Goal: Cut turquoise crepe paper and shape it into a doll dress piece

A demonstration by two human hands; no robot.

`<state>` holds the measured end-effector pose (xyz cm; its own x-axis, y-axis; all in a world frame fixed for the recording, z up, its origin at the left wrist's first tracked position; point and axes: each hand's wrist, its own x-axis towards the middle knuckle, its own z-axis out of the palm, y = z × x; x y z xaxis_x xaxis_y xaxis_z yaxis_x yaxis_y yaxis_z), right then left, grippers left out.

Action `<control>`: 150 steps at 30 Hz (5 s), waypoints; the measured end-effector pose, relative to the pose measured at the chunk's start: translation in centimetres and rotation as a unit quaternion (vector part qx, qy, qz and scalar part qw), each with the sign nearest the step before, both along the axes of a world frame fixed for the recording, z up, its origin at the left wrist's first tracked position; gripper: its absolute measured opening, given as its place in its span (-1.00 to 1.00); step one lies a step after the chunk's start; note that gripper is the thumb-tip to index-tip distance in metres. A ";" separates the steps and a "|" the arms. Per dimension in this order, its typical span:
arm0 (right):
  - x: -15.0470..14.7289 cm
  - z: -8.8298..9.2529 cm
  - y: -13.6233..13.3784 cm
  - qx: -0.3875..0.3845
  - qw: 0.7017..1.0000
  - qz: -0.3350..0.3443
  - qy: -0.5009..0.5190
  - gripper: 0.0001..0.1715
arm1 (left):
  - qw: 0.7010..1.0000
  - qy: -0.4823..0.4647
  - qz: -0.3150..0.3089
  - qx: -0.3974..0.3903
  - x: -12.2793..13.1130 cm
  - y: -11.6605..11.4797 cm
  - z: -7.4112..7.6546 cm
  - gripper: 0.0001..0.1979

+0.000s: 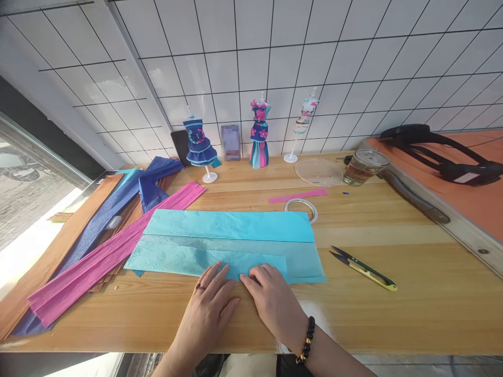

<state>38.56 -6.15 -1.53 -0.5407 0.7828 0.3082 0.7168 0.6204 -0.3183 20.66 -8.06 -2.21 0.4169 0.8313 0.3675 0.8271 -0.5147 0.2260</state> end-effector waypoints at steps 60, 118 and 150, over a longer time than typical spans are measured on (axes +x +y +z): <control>-0.2 2.6 0.2 -0.250 0.962 -0.105 -0.035 -0.66 | 1.000 -0.017 -0.008 0.024 -0.2 0.1 -0.3 -0.79; 0.2 3.3 1.5 -0.220 0.965 -0.133 -0.057 -0.64 | 0.999 -0.024 -0.025 0.005 -0.2 0.1 -0.2 -0.81; 0.2 3.0 2.7 -0.205 0.965 -0.148 -0.065 -0.65 | 0.999 -0.016 -0.028 0.002 -0.2 0.2 -0.2 -0.81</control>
<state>38.76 -3.40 1.51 -0.2882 0.9505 -0.1162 0.8938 0.2235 -0.3889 20.48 -7.91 -2.38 0.4511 0.8055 0.3843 0.7893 -0.5611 0.2496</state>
